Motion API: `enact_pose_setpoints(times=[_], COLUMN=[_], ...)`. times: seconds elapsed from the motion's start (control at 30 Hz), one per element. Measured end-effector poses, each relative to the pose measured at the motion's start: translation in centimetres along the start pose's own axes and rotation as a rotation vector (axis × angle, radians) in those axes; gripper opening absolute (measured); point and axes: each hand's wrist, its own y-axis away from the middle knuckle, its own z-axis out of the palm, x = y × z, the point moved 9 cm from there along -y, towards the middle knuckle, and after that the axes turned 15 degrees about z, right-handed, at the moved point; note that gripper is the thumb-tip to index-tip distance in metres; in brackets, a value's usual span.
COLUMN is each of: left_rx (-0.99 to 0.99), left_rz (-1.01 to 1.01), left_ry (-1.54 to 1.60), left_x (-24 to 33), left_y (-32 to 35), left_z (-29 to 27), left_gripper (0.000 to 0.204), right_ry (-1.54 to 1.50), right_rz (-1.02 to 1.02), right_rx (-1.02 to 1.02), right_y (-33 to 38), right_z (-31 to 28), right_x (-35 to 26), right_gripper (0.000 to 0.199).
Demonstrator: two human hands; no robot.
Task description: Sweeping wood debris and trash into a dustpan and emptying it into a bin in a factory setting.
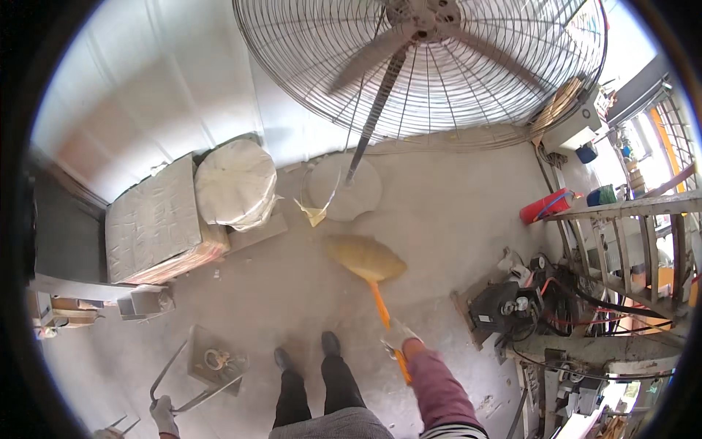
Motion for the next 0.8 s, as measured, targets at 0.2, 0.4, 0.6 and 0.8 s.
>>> enact_pose_setpoints(times=[0.2, 0.4, 0.6, 0.8], left_rx=[0.034, 0.06, 0.158, 0.263], left_rz=[-0.064, -0.101, -0.132, -0.182], left_ry=[0.051, -0.044, 0.042, 0.123], left_x=[0.1, 1.5, -0.7, -2.1], left_y=[3.8, 7.6, 10.9, 14.2], left_z=[-0.7, 1.8, -3.7, -9.8], left_gripper=[0.023, 0.021, 0.022, 0.022], right_ry=[0.092, -0.067, 0.723, 0.523], right_rz=[-0.077, -0.109, -0.051, -0.03], right_rx=[0.209, 0.208, 0.392, 0.252], right_y=[5.1, -4.7, -3.3, 4.2], right_z=[-5.2, -4.6, -0.3, -0.6], right_x=[1.1, -11.1, -5.7, 4.0], right_gripper=[0.057, 0.059, 0.062, 0.078])
